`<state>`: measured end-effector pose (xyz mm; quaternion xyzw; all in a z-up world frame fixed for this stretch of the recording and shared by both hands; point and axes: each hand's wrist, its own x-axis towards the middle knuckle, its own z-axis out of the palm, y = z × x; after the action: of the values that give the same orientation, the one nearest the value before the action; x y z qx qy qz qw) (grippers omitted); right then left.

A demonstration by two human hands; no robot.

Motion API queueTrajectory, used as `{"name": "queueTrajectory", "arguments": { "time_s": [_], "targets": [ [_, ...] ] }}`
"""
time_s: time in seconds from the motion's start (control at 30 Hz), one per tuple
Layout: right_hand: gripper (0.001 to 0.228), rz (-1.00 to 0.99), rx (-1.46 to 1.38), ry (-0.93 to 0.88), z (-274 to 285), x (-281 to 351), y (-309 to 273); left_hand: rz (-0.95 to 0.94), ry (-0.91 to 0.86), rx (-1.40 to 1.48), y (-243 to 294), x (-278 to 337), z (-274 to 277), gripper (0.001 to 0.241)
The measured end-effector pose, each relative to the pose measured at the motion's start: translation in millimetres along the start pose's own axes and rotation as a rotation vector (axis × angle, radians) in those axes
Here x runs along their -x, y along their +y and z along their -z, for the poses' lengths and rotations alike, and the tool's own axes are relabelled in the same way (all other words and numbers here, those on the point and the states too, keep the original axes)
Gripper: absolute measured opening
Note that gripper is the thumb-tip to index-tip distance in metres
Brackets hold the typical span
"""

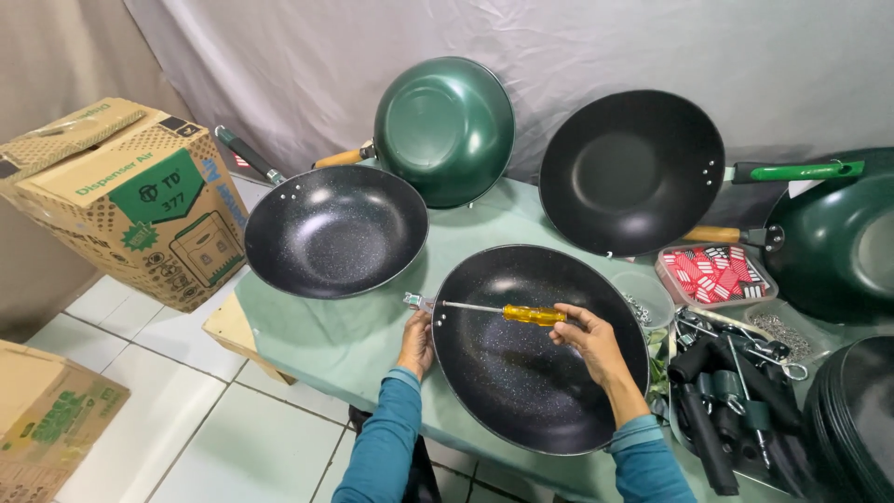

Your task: Assembling a metal handle bracket onto a frying pan using a screwdriver and screws.

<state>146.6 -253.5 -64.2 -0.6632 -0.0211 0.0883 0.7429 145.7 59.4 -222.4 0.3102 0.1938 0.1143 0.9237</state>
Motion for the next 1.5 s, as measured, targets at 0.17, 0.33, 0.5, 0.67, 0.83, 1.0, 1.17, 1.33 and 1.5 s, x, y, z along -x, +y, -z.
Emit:
{"name": "queueTrajectory", "arguments": {
  "time_s": [0.17, 0.33, 0.5, 0.67, 0.83, 1.0, 1.17, 1.33, 1.5],
  "targets": [
    [0.04, 0.011, 0.037, 0.029, 1.7, -5.1, 1.3, 0.01, 0.012, 0.005, 3.3, 1.8, -2.1, 0.018],
    [0.032, 0.015, 0.067, 0.024, 4.2, -15.0, 9.5, 0.027, 0.01, 0.031, -0.9, -8.6, 1.6, 0.014],
    [0.036, -0.021, 0.061, 0.002, -1.9, -4.8, -2.9, 0.032, 0.011, 0.021, -9.9, -17.4, 13.6, 0.01],
    [0.044, -0.099, 0.011, -0.077, 1.8, 1.2, -14.3, 0.024, -0.004, 0.036, -1.0, -2.9, 5.6, 0.022],
    [0.035, -0.089, 0.003, -0.057, 4.1, -5.1, -7.4, 0.006, -0.003, 0.017, -4.1, -8.9, 7.5, 0.021],
    [0.039, -0.129, 0.05, -0.078, 2.9, -2.8, -13.8, -0.022, -0.017, 0.032, -4.6, -6.1, 7.5, 0.025],
    [0.037, -0.183, -0.019, -0.074, 1.7, -3.0, -12.2, -0.001, -0.019, 0.035, 3.4, 2.7, -1.8, 0.027],
    [0.03, -0.111, -0.047, -0.05, 3.7, -3.3, -12.4, 0.008, -0.001, 0.031, 2.9, 2.2, -0.1, 0.024],
    [0.032, -0.18, -0.094, 0.003, -3.9, 3.7, -27.8, -0.018, -0.026, 0.058, -0.7, -0.1, 1.4, 0.027]
  ]
}}
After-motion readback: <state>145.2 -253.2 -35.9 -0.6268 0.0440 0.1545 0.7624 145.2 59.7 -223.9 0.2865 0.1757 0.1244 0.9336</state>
